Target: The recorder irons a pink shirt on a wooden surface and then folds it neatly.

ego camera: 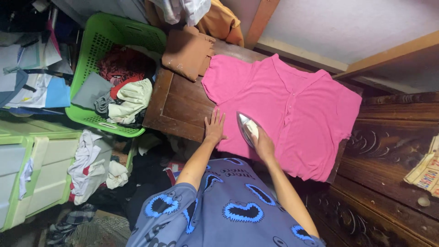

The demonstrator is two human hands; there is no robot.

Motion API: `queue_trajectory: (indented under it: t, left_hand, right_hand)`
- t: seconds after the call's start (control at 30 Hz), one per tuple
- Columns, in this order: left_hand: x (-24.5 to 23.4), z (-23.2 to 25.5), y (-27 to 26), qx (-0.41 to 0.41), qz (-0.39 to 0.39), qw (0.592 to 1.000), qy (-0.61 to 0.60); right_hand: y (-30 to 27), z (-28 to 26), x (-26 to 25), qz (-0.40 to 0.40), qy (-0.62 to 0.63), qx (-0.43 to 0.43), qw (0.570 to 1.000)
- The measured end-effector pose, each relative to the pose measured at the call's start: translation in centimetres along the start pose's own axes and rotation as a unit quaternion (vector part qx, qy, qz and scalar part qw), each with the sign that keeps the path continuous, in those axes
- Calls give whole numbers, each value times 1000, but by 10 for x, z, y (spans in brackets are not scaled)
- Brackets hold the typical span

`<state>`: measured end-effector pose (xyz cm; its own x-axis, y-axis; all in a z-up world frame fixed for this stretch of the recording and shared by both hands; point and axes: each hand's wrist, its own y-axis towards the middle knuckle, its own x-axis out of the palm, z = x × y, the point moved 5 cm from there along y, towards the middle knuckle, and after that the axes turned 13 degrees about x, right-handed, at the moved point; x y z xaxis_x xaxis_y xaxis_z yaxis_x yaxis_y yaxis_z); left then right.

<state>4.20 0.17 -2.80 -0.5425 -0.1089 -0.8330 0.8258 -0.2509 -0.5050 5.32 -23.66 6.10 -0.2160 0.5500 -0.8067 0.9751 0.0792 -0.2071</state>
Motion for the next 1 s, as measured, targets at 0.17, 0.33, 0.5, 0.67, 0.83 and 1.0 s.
queue_trajectory:
  t: [0.17,0.33,0.5,0.67,0.83,1.0]
  left_hand:
    - [2,3,3,4,-1,1000,-8]
    - [-3,4,-4,-7,-12,1000,-12]
    - [-6,3,-7,-2,-4,1000,5]
    - [-5,1,-6,-2,-18,1000,1]
    - [-12,-1,-8,0,-19,1000,-6]
    - [-9,2,-12,3,2,1000,0]
  right_hand:
    - [11,-70,-63,-97,54,160,981]
    - [76,-9,-12,-105,60,230,966]
    - [105,10,3,-43,93,140,985]
    - [36,-13,-16,-79,86,159,980]
    - [-32,-7,-4,-74,59,94,991]
    - [-29,-3,-2,-54,63,70,994]
